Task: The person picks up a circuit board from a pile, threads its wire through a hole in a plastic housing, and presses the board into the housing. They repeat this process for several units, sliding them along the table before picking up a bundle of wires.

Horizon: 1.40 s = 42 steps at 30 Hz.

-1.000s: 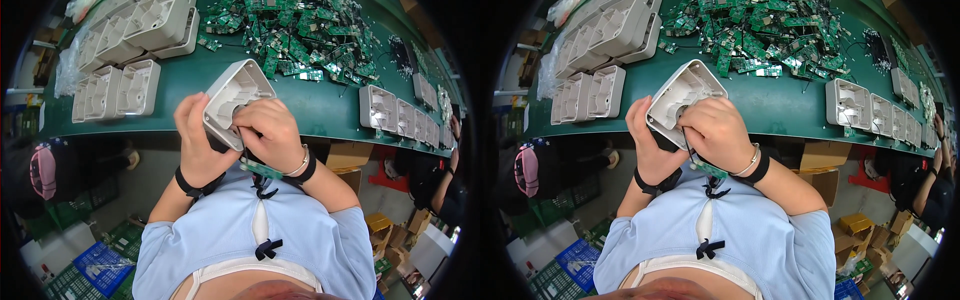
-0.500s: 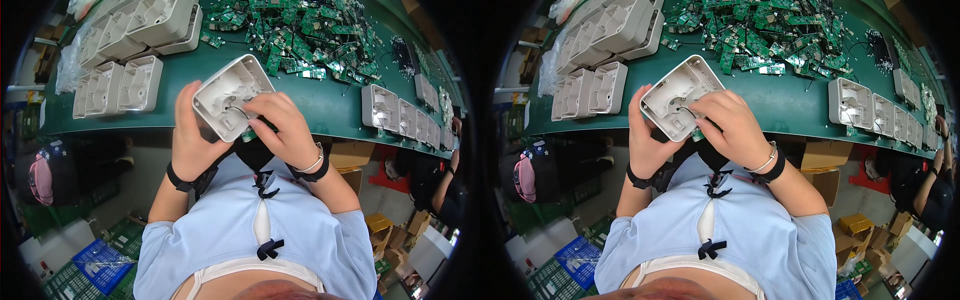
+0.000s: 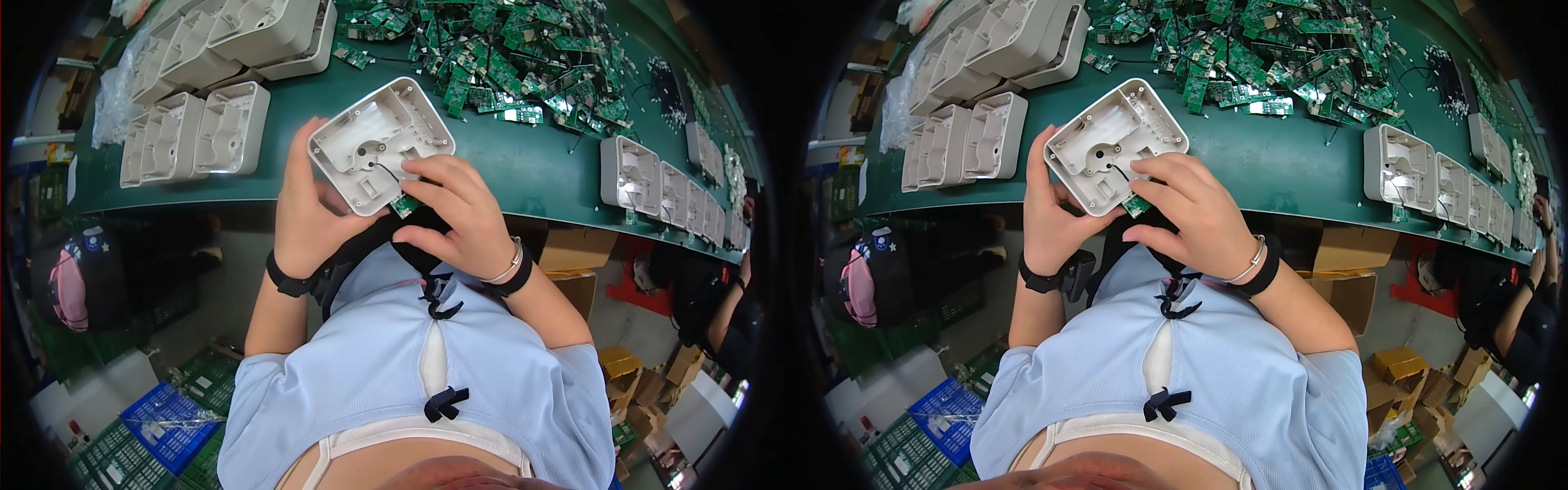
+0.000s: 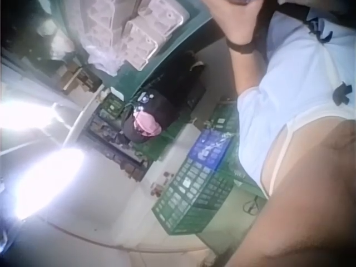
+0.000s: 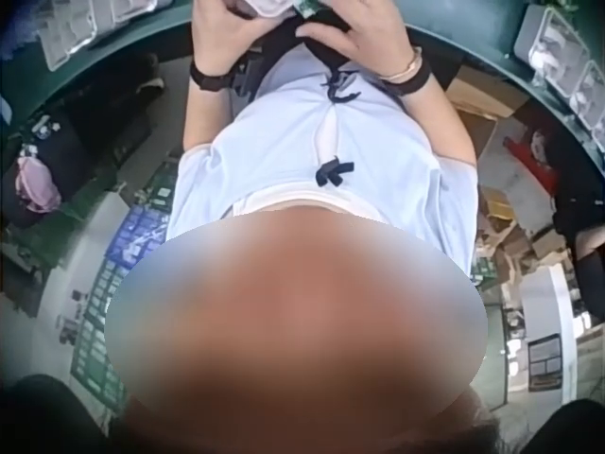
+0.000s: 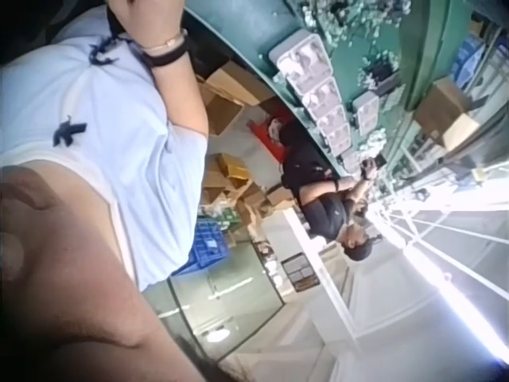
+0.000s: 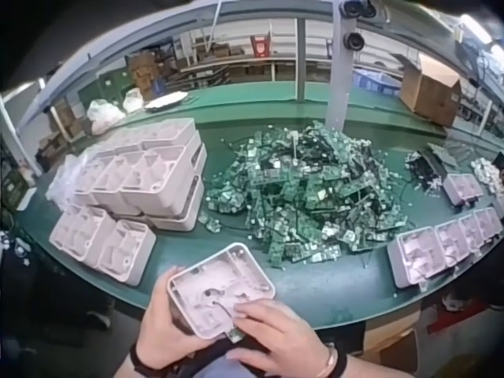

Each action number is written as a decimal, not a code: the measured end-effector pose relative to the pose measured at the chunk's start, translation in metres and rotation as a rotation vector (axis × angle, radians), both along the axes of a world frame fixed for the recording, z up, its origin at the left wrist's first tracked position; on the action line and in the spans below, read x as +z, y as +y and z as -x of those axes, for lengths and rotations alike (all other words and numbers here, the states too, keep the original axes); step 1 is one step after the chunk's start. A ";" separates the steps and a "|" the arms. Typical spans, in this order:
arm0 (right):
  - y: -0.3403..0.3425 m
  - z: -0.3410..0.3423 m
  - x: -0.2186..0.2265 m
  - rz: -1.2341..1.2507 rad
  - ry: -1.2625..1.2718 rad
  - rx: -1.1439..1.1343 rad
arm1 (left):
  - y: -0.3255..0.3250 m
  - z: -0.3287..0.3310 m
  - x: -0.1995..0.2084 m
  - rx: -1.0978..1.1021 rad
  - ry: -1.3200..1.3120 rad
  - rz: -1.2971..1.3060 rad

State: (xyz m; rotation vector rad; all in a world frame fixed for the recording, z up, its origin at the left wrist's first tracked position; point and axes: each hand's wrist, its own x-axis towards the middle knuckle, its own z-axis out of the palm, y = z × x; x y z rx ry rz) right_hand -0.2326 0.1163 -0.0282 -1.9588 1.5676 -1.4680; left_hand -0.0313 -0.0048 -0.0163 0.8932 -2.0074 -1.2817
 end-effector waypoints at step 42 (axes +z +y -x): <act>0.111 0.110 0.027 -0.104 0.574 -0.415 | 0.012 0.050 0.018 -0.515 -0.090 0.026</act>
